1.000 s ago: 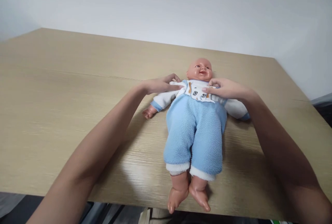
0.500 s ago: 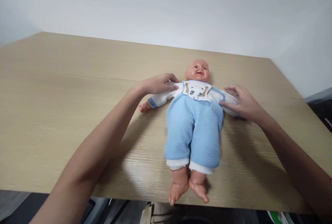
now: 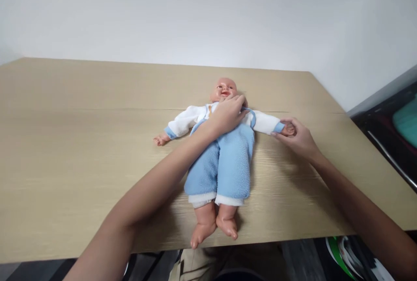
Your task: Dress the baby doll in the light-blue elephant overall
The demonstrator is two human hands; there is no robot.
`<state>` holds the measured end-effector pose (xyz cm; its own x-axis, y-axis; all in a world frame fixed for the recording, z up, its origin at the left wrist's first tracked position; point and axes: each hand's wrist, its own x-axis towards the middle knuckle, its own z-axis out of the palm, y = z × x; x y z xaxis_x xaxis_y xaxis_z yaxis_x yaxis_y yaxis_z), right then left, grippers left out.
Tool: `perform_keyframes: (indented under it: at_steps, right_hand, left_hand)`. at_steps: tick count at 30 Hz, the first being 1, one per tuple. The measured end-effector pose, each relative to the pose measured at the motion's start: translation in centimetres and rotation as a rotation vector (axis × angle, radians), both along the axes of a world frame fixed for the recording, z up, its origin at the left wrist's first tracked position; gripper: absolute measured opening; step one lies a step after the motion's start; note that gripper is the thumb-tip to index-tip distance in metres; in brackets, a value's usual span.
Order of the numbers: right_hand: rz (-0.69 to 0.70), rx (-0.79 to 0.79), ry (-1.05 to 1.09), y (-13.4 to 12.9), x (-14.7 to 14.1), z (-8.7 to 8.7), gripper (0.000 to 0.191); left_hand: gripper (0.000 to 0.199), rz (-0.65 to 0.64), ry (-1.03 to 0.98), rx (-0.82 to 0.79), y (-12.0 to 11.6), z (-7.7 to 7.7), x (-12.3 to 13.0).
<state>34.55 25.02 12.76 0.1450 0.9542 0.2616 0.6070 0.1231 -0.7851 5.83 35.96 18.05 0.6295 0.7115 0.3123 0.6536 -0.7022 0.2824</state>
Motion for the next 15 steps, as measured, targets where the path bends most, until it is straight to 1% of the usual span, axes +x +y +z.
perform_keyframes:
  at_steps: [3, 5, 7, 9, 11, 13, 15]
  right_hand:
    - [0.039, 0.047, 0.238, 1.8, -1.2, 0.6, 0.068]
    - [0.096, 0.127, 0.380, 3.7, -2.5, 1.0, 0.067]
    - [0.142, 0.207, 0.470, 5.8, -4.2, 1.3, 0.066]
    - [0.176, 0.254, 0.508, 7.7, -6.1, 1.2, 0.066]
    - [0.205, 0.268, 0.511, 9.0, -7.7, 0.8, 0.066]
    - [0.240, 0.269, 0.478, 9.5, -8.8, 0.2, 0.067]
    - [0.283, 0.283, 0.419, 9.1, -9.4, -0.3, 0.063]
  left_hand:
    - [0.019, -0.120, -0.166, 0.003, 0.2, -0.5, -0.7]
    - [0.024, -0.204, -0.250, 0.017, 0.0, -0.5, -1.0]
    - [0.029, -0.257, -0.304, 0.063, -0.4, -0.4, -1.3]
    - [0.032, -0.291, -0.322, 0.126, -0.8, -0.3, -1.5]
    - [0.034, -0.315, -0.319, 0.206, -1.0, -0.4, -1.7]
    - [0.034, -0.324, -0.335, 0.312, -1.0, -0.7, -2.0]
    - [0.031, -0.326, -0.371, 0.415, -1.1, -1.1, -2.3]
